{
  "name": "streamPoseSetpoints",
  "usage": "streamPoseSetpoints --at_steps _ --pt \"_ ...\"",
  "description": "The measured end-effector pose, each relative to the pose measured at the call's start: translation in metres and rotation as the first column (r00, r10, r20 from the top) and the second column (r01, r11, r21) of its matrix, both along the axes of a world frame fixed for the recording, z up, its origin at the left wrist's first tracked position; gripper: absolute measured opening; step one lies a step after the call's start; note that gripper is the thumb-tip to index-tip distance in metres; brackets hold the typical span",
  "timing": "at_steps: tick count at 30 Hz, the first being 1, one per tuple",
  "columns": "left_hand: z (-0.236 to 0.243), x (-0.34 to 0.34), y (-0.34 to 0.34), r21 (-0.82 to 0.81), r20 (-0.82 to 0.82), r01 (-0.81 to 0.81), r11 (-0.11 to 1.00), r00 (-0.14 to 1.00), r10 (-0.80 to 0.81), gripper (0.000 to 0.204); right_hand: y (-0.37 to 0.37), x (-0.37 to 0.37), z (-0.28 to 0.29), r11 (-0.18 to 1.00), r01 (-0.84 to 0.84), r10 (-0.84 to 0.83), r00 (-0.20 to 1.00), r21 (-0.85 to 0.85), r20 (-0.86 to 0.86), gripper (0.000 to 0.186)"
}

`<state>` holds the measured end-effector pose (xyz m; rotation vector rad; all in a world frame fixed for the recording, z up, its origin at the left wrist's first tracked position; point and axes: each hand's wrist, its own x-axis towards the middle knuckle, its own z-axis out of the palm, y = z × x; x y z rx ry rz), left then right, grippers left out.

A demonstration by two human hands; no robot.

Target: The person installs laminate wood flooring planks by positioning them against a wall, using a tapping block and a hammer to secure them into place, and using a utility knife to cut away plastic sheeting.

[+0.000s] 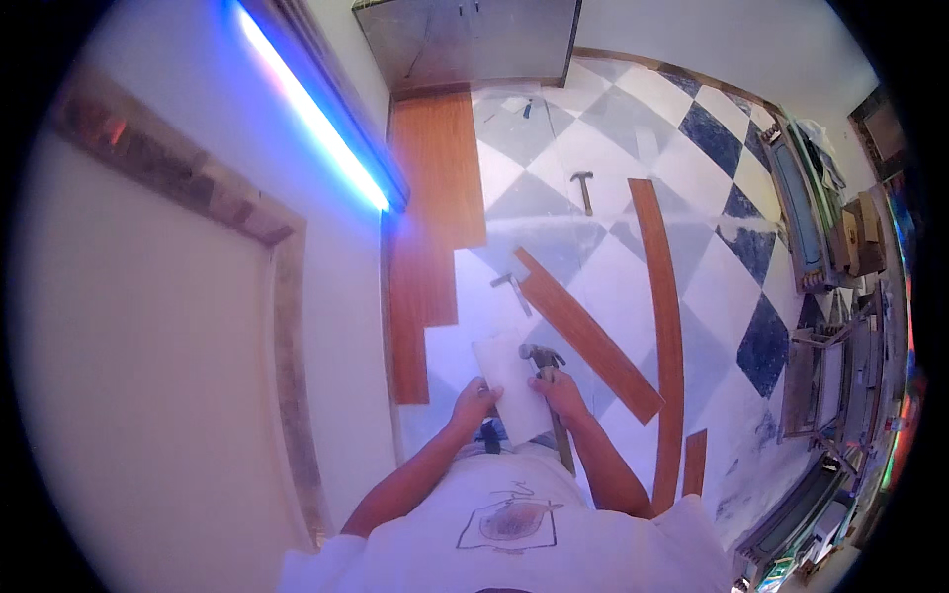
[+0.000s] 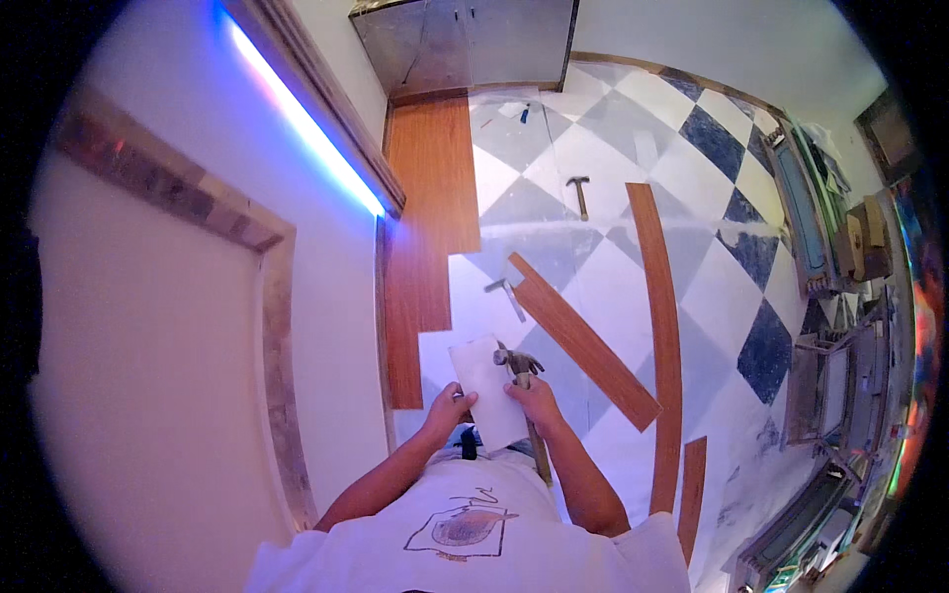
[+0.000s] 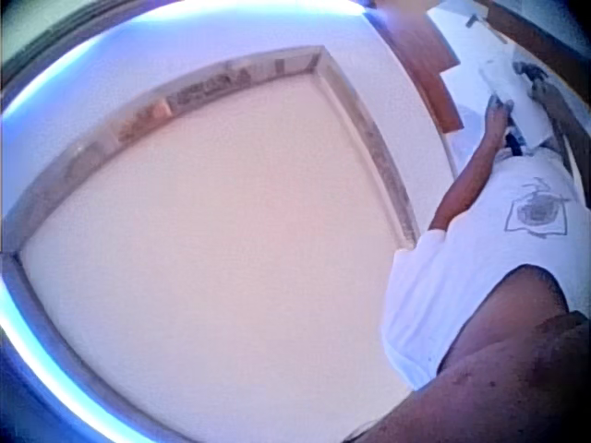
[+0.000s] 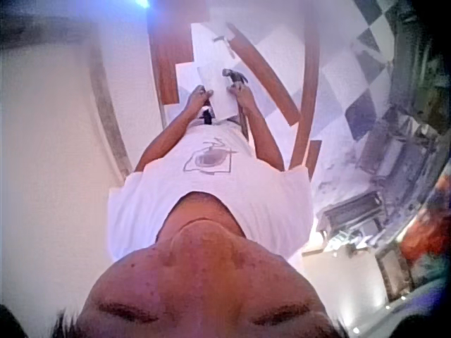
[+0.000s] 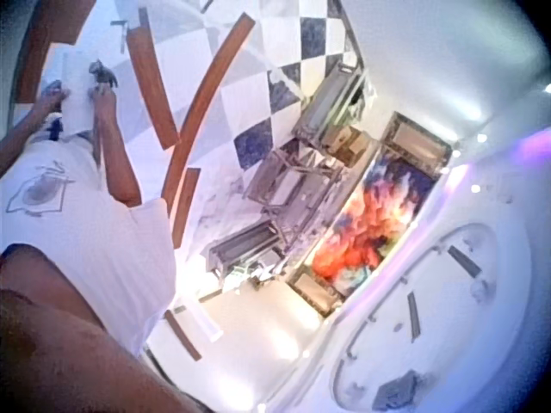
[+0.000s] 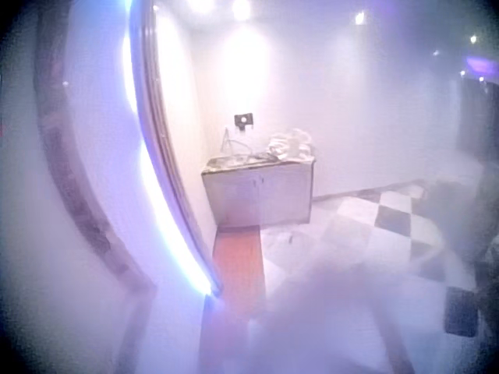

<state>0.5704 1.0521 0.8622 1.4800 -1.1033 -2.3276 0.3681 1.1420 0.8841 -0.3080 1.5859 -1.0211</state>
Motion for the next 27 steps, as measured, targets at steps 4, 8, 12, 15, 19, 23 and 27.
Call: streamPoseSetpoints --at_steps 4,8,12,15,19,23,27 --pt "0.005 -0.007 -0.081 -0.013 0.011 0.051 0.999 0.999 -0.051 0.041 -0.094 -0.032 0.021 0.998 -0.051 0.053 0.991 0.024 -0.122 0.021" --pt "0.022 -0.018 -0.145 0.057 0.008 -0.019 0.998 1.0 0.018 0.044 -0.156 -0.076 0.007 0.996 -0.072 0.081 0.964 0.045 -0.253 0.028" --pt "0.004 -0.009 -0.213 0.089 0.062 -0.048 0.995 0.997 0.042 0.043 -0.212 -0.121 -0.015 0.995 -0.007 0.028 0.975 0.095 -0.219 0.039" --pt "-0.007 -0.004 -0.272 0.082 0.079 -0.028 0.996 0.997 0.021 0.041 -0.248 -0.136 -0.026 0.99 0.142 -0.139 0.981 0.015 -0.133 0.039" --pt "-0.036 -0.011 -0.367 0.072 0.054 0.018 0.997 0.998 -0.022 0.037 -0.297 -0.15 -0.004 0.957 0.239 -0.195 0.95 0.166 -0.244 0.018" --pt "-0.041 -0.049 -0.462 0.082 0.02 0.12 0.989 0.992 -0.122 0.033 -0.31 -0.167 0.003 0.898 0.401 -0.349 0.901 0.183 -0.259 0.015" --pt "-0.047 -0.074 -0.549 -0.01 0.026 0.206 0.978 0.978 -0.206 0.032 -0.349 -0.178 0.008 0.836 0.492 -0.429 0.862 0.243 -0.271 0.032"
